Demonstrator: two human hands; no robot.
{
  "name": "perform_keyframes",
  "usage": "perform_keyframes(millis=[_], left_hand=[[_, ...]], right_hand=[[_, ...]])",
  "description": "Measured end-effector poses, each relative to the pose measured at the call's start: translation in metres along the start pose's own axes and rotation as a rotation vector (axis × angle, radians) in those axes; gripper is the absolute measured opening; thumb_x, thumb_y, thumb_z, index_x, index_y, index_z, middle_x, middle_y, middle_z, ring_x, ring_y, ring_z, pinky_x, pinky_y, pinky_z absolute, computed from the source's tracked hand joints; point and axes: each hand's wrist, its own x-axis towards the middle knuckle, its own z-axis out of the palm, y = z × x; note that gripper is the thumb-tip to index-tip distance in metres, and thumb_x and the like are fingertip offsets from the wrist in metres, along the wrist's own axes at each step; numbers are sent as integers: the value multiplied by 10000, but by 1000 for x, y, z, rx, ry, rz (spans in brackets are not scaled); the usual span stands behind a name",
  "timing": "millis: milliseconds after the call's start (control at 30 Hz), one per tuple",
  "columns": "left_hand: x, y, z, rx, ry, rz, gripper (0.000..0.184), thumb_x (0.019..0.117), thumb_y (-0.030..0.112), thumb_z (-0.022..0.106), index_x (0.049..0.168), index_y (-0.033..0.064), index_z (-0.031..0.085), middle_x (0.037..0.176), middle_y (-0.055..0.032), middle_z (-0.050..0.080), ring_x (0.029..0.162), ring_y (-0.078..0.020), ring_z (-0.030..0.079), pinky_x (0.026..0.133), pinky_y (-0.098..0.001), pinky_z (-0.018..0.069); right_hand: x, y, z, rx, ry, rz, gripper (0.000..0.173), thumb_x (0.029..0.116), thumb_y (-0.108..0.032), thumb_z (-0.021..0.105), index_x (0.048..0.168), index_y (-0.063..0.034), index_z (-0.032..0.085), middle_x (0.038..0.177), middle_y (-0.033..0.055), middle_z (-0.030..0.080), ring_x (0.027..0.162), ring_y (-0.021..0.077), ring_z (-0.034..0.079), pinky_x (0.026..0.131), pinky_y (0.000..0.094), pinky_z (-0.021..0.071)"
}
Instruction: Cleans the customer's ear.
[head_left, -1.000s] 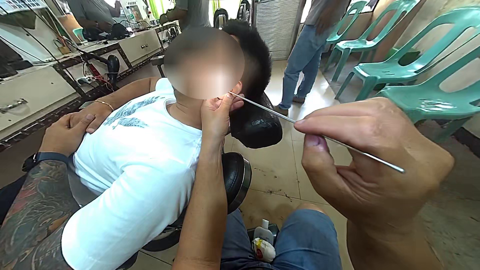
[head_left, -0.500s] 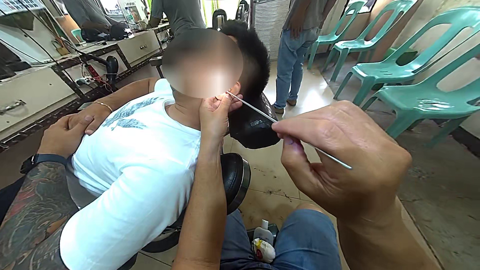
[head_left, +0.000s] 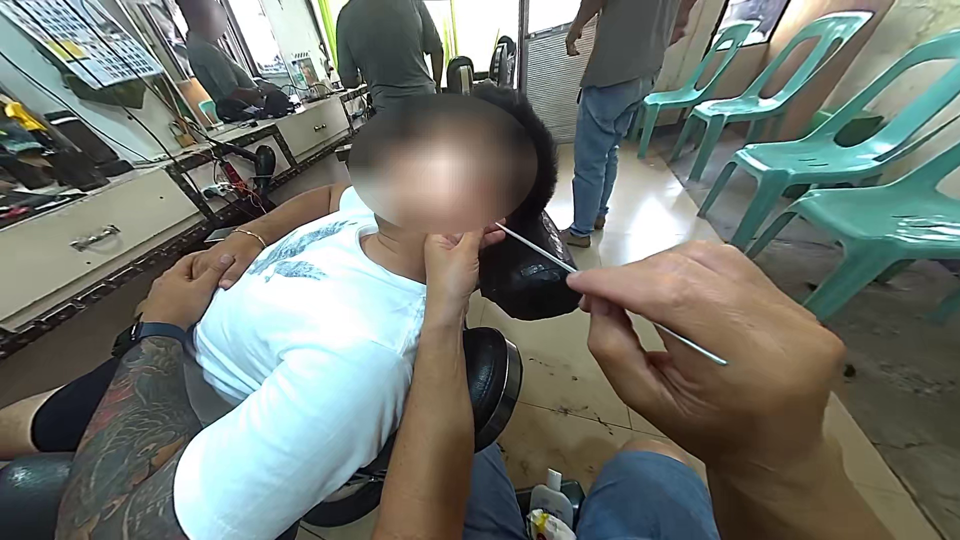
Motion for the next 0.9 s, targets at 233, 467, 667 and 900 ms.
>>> perform_keyframes(millis=[233, 467, 667, 900], left_hand=[[-1, 1, -3, 137, 21, -15, 490, 1016, 27, 590, 1487, 100, 473, 1145, -173, 723, 805, -145, 718, 503, -184, 477], [-1, -1, -2, 117, 28, -9, 482, 1015, 16, 583, 1480, 90, 481, 1139, -180, 721, 794, -152, 712, 514, -189, 486], [-1, 0, -1, 90, 24, -4, 495, 1008, 7, 591, 1482, 80, 470, 1142, -168, 712, 825, -183, 725, 586, -231, 565], [-1, 0, -1, 77, 19, -9, 501, 1015, -6, 567, 1495, 79, 453, 1164, -164, 708, 873, -198, 736, 630, -259, 596]], right_hand=[[0, -2, 0, 10, 3, -1, 175, 978, -99, 616, 1085, -75, 753, 903, 75, 729, 871, 187, 656, 767, 348, 489], [1, -2, -1, 5, 0, -12, 177, 977, -95, 612, 1086, -75, 750, 890, 70, 724, 873, 184, 651, 783, 340, 488], [1, -2, -1, 19, 7, -16, 173, 978, -91, 609, 1081, -81, 747, 900, 61, 731, 880, 171, 657, 789, 333, 491], [1, -2, -2, 9, 7, -21, 173, 977, -91, 608, 1078, -84, 748, 892, 61, 724, 866, 174, 646, 770, 330, 480]])
